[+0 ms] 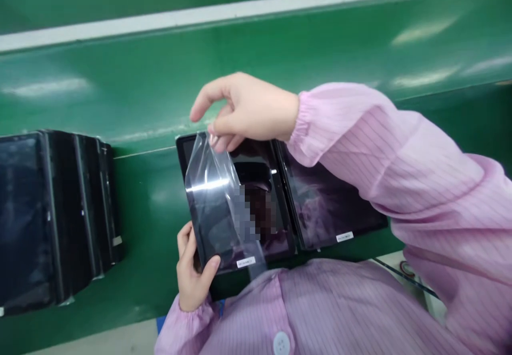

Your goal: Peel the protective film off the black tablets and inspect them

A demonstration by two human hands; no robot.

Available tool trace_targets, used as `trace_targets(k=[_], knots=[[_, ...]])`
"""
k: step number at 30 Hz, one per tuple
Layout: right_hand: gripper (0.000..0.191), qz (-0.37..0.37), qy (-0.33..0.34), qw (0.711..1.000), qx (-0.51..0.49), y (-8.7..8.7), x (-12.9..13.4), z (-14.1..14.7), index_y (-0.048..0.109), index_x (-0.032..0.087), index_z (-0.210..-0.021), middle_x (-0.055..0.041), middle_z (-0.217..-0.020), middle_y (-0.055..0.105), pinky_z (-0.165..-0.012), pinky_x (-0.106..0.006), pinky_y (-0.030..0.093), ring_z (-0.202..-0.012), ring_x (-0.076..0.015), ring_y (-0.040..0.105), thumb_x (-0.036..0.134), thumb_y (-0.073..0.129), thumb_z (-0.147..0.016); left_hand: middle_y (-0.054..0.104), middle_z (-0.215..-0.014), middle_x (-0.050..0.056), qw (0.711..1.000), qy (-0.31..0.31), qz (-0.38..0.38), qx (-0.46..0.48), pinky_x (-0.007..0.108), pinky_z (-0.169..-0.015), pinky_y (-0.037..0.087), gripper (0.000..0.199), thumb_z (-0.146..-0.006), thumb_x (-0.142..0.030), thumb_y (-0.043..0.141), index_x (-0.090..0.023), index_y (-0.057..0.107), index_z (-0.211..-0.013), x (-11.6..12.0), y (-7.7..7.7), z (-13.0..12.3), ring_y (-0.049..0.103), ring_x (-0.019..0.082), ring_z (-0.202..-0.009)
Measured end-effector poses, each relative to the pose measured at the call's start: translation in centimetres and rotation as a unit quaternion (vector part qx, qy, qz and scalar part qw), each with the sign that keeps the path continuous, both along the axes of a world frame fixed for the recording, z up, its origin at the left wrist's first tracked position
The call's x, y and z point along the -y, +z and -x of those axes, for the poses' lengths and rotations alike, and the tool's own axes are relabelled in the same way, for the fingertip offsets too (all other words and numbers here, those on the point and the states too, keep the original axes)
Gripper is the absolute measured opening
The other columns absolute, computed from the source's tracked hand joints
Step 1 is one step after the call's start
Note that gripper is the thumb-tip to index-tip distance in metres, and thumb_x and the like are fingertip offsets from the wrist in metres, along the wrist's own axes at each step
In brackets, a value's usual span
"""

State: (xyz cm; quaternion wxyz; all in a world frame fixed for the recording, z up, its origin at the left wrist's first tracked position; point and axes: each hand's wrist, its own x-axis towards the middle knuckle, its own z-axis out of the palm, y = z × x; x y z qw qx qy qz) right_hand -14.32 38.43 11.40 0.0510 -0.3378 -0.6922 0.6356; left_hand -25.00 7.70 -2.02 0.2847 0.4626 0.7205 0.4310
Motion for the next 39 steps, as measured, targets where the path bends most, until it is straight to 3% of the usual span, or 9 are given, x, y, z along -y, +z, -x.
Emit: trace_targets(k=[4, 9, 14, 22, 28, 32, 35, 37, 39], knots=[[0.02, 0.021, -0.062, 0.998, -0.016, -1.5, -0.1, -0.1, 0.063, 0.016, -0.1, -0.0013, -0.064, 0.07, -0.06, -0.019, 0.063, -0.072, -0.0168, 0.076, 0.0, 0.058, -0.091, 0.05, -0.137, 0.01, 1.0, 0.001, 0.0, -0.009, 0.045, -0.112, 0.038, 0.065, -0.084, -0.044, 0.067, -0.026, 0.051, -0.145, -0.1, -0.1, 0.1, 0.047, 0.03, -0.131], [0.03, 0.052, -0.1, 0.993, -0.033, -2.6, -0.3, -0.4, 0.059, 0.012, -0.114, 0.0048, -0.065, 0.066, -0.066, -0.017, 0.062, -0.071, -0.0085, 0.074, -0.007, 0.049, -0.093, 0.05, -0.139, 0.01, 1.0, 0.009, -0.003, -0.017, 0.048, -0.116, 0.032, 0.068, -0.083, -0.05, 0.068, -0.026, 0.052, -0.145, 0.0, -0.2, 0.2, 0.045, 0.032, -0.135], [0.038, 0.074, -0.134, 0.988, -0.019, -2.6, -0.3, -0.8, 0.053, 0.007, -0.13, 0.0037, -0.073, 0.065, -0.07, -0.016, 0.061, -0.071, -0.0046, 0.072, -0.007, 0.048, -0.095, 0.052, -0.137, 0.011, 1.0, 0.015, -0.019, -0.004, 0.048, -0.117, 0.031, 0.066, -0.083, -0.051, 0.068, -0.026, 0.054, -0.143, -0.4, -0.2, 0.1, 0.045, 0.032, -0.135], [0.048, 0.126, -0.208, 0.969, -0.036, -2.7, 0.5, -0.6, 0.051, 0.007, -0.138, -0.0102, -0.108, 0.065, -0.064, -0.015, 0.061, -0.074, -0.0086, 0.076, -0.009, 0.045, -0.093, 0.054, -0.136, 0.012, 0.999, 0.012, -0.037, 0.002, 0.048, -0.117, 0.032, 0.067, -0.083, -0.053, 0.067, -0.023, 0.055, -0.142, -0.7, -0.4, 0.0, 0.047, 0.032, -0.134], [0.047, 0.113, -0.219, 0.968, -0.038, -1.8, 1.0, -0.6, 0.051, 0.006, -0.139, -0.0124, -0.105, 0.069, -0.065, -0.014, 0.061, -0.079, -0.0104, 0.076, -0.008, 0.047, -0.094, 0.054, -0.137, 0.011, 0.999, 0.018, -0.047, 0.016, 0.045, -0.115, 0.036, 0.064, -0.084, -0.05, 0.067, -0.025, 0.055, -0.142, -0.9, -0.4, -0.1, 0.05, 0.031, -0.132], [0.044, 0.106, -0.213, 0.971, -0.033, -0.9, 0.7, -1.9, 0.052, 0.003, -0.137, -0.0135, -0.097, 0.072, -0.066, -0.015, 0.061, -0.081, -0.0124, 0.076, -0.007, 0.05, -0.094, 0.054, -0.137, 0.011, 0.999, 0.02, -0.043, 0.025, 0.045, -0.115, 0.038, 0.061, -0.085, -0.048, 0.066, -0.025, 0.055, -0.141, -0.9, -0.3, -0.2, 0.05, 0.031, -0.133], [0.047, 0.088, -0.223, 0.97, -0.029, -0.8, 0.1, -3.7, 0.051, 0.003, -0.138, -0.0142, -0.1, 0.071, -0.067, -0.018, 0.062, -0.081, -0.0148, 0.077, -0.007, 0.053, -0.092, 0.052, -0.14, 0.011, 0.999, 0.025, -0.025, 0.011, 0.045, -0.114, 0.039, 0.065, -0.088, -0.046, 0.063, -0.027, 0.047, -0.147, -0.6, 0.0, -0.5, 0.049, 0.031, -0.134], [0.046, 0.071, -0.222, 0.972, -0.026, -0.8, -0.3, -5.4, 0.052, 0.005, -0.137, -0.0137, -0.101, 0.071, -0.067, -0.022, 0.064, -0.08, -0.0176, 0.077, -0.005, 0.055, -0.092, 0.048, -0.144, 0.013, 0.998, 0.041, -0.018, -0.037, 0.044, -0.113, 0.041, 0.071, -0.089, -0.039, 0.063, -0.027, 0.036, -0.153, -0.4, 0.7, -1.2, 0.049, 0.03, -0.134], [0.041, 0.043, -0.217, 0.975, -0.02, -0.8, -0.5, -7.3, 0.055, 0.006, -0.134, -0.0121, -0.1, 0.072, -0.067, -0.025, 0.064, -0.078, -0.0185, 0.077, -0.002, 0.057, -0.093, 0.044, -0.147, 0.015, 0.987, 0.066, -0.024, -0.141, 0.048, -0.113, 0.04, 0.076, -0.087, -0.032, 0.063, -0.027, 0.03, -0.156, -0.4, 1.8, -2.2, 0.046, 0.031, -0.136]])
